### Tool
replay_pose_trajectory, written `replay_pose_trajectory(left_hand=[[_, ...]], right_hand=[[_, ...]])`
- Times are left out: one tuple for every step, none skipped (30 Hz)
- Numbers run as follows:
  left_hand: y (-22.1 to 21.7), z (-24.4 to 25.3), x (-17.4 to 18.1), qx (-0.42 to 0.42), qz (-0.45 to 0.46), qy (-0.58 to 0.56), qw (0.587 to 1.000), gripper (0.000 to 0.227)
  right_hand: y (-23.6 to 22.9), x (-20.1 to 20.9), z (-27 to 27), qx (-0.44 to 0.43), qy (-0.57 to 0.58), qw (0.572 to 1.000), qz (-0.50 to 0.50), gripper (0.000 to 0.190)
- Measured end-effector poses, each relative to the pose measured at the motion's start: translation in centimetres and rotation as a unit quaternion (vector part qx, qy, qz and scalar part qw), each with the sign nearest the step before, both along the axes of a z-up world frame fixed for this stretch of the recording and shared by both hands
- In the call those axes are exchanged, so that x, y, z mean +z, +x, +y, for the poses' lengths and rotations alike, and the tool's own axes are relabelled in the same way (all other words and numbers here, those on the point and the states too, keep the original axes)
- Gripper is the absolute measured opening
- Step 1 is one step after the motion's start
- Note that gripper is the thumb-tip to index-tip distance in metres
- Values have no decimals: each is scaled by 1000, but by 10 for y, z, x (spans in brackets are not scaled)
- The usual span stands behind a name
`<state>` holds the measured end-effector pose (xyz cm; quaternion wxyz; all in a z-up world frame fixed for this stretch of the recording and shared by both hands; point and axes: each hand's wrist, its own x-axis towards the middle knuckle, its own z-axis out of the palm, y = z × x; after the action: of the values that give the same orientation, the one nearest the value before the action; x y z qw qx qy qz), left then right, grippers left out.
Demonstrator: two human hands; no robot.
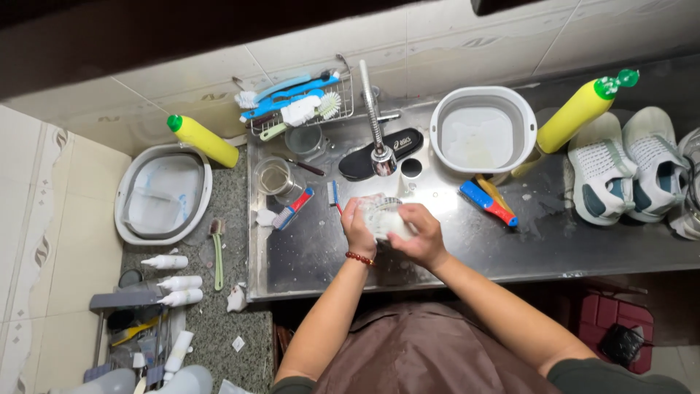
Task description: Manually wash a sneaker using soap and a brush at a sink.
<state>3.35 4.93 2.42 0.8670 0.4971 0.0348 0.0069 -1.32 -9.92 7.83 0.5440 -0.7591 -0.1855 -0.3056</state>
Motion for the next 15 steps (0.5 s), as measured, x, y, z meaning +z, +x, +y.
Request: replay_pose_trajectory(left_hand=[[7, -1, -1, -2, -7, 0, 1000, 25], [5, -2, -3, -7, -8, -18, 1000, 26], [2, -2, -7, -12, -10, -35, 999, 27], [1, -4, -6, -14, -14, -36, 999, 27], [1, -6, -6, -8, -30, -27, 999, 22], [-6, -9, -7, 0, -40, -20, 999, 19], [0, -11, -4, 0, -38, -21, 999, 19], [-1, -8, -4, 5, -45, 5, 999, 20], [-2, -5, -2, 11, -51, 30, 998, 21], [1, -1, -3, 10, -55, 32, 998, 21], [3, 3, -2, 13, -49, 38, 998, 22], [2, 6, -3, 19, -41, 43, 998, 24], [0, 5, -5, 19, -42, 44, 998, 24], [-3, 5, -8, 9, -66, 46, 997, 25], [-6, 4, -10, -1, -91, 49, 995, 27]], right_hand=[[1, -16, -6, -2, 0, 1000, -7, 40], [-7, -34, -13, -37, -33, 997, 63, 39], [-16, -52, -19, -71, -65, 986, 133, 37], [-9, -44, -13, -73, -65, 987, 129, 37], [-2, -36, -8, -75, -31, 989, 120, 36], [-1, -28, -4, -75, 1, 990, 117, 36], [2, -14, -2, -75, 0, 990, 119, 36], [0, -1, 5, -35, 6, 997, 63, 38], [-3, 12, 12, 6, 12, 1000, 7, 41], [-5, -16, 6, 5, 14, 1000, 3, 41], [-8, -43, 0, -15, 21, 999, 35, 40], [-14, -71, -7, -34, 26, 997, 69, 39], [-13, -85, -10, -33, 27, 997, 68, 39], [-15, -99, -12, -79, -13, 988, 131, 37], [-17, -113, -15, -124, -53, 972, 193, 35]])
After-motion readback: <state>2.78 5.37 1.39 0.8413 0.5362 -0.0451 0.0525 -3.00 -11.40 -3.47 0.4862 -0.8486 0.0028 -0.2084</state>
